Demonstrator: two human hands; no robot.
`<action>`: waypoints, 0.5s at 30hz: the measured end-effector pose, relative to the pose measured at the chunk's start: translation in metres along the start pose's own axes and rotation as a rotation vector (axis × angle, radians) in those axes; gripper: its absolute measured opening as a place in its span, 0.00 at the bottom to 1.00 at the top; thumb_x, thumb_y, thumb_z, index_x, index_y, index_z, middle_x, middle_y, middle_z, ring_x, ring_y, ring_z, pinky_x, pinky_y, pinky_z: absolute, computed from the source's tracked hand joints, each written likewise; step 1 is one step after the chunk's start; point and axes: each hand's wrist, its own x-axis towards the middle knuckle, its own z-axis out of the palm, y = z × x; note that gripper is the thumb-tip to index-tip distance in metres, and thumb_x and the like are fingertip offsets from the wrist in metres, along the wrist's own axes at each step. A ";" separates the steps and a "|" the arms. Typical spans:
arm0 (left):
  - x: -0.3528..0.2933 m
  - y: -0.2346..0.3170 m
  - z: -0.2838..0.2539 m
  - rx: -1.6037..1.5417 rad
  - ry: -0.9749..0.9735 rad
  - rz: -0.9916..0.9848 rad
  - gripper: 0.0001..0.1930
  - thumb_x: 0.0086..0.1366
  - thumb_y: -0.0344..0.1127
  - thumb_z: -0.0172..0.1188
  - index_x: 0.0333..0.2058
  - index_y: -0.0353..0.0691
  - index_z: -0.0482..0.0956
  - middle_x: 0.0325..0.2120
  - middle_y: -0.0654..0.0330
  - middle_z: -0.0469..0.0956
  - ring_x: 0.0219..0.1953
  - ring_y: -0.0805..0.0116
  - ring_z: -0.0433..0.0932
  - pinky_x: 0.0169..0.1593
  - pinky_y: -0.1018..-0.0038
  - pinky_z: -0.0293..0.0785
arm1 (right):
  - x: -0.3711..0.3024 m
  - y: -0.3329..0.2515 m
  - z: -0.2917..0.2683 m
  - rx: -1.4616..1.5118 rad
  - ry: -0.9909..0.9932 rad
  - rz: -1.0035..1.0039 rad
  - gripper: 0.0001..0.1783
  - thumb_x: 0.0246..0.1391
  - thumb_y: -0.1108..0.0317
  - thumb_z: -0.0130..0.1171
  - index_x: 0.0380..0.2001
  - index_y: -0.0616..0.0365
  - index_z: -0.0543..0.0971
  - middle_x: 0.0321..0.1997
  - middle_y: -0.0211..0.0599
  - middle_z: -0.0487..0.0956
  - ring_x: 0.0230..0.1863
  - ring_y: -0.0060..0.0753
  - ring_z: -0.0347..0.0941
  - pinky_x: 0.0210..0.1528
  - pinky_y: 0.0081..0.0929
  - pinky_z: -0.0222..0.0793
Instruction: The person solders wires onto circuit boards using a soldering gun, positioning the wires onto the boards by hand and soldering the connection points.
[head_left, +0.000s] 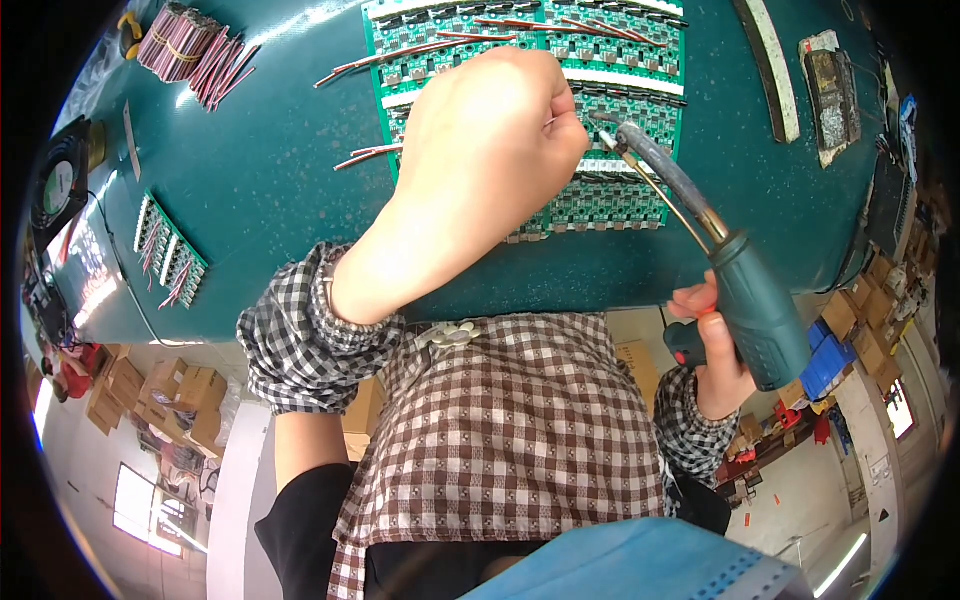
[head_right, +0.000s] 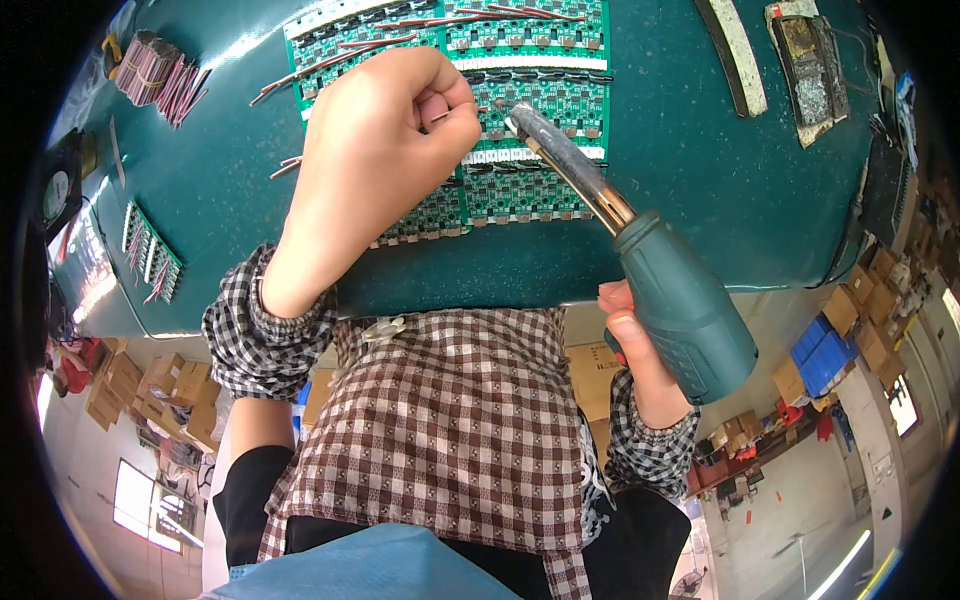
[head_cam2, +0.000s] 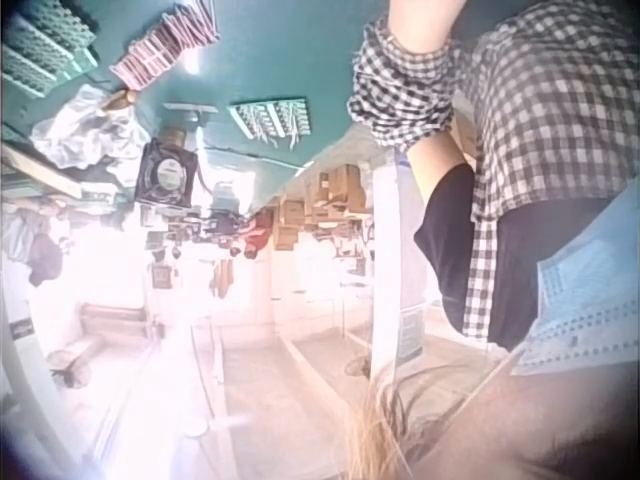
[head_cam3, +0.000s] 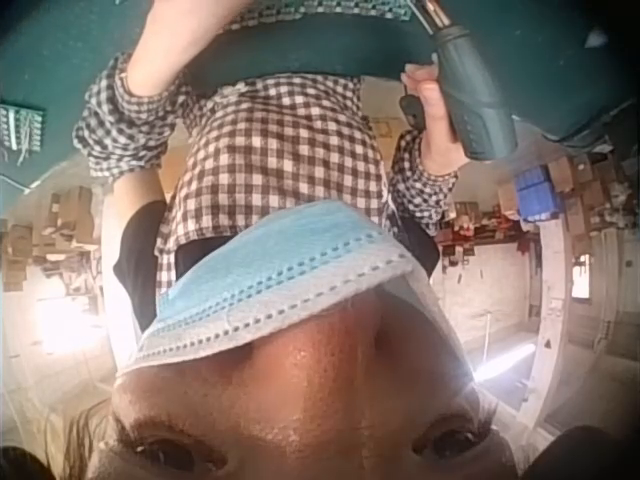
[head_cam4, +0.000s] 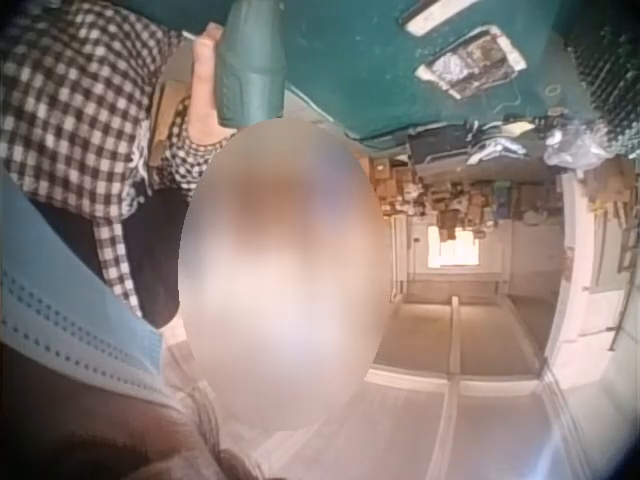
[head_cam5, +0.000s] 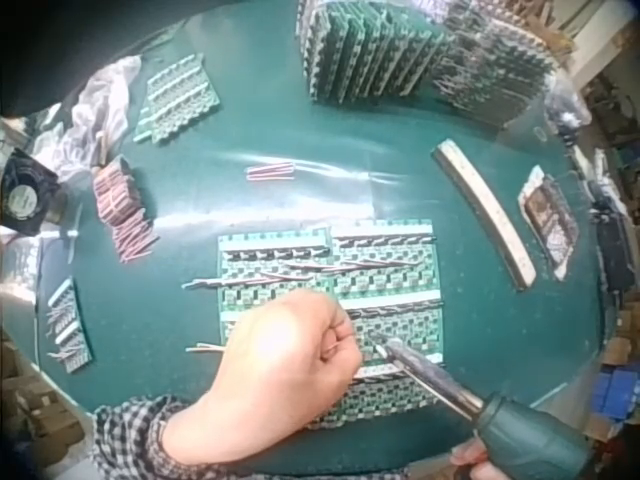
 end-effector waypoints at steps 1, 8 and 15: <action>-0.001 0.000 0.000 0.002 0.002 0.003 0.02 0.43 0.26 0.56 0.17 0.34 0.74 0.17 0.49 0.74 0.23 0.52 0.75 0.27 0.64 0.72 | 0.000 0.001 0.000 0.005 -0.003 -0.006 0.21 0.51 0.70 0.55 0.45 0.75 0.68 0.31 0.45 0.75 0.34 0.39 0.74 0.34 0.33 0.77; 0.000 0.000 -0.001 0.006 -0.001 0.023 0.02 0.43 0.26 0.56 0.17 0.34 0.74 0.17 0.50 0.73 0.23 0.52 0.75 0.27 0.64 0.72 | -0.001 0.001 0.000 -0.002 -0.003 0.000 0.21 0.50 0.71 0.54 0.45 0.75 0.69 0.31 0.44 0.75 0.33 0.39 0.74 0.33 0.33 0.77; 0.000 -0.001 -0.001 -0.005 -0.005 0.023 0.02 0.43 0.26 0.56 0.18 0.34 0.74 0.17 0.49 0.73 0.23 0.52 0.75 0.27 0.64 0.72 | 0.000 0.000 -0.004 -0.067 -0.042 0.010 0.20 0.50 0.72 0.55 0.45 0.74 0.70 0.31 0.43 0.75 0.33 0.38 0.74 0.33 0.32 0.77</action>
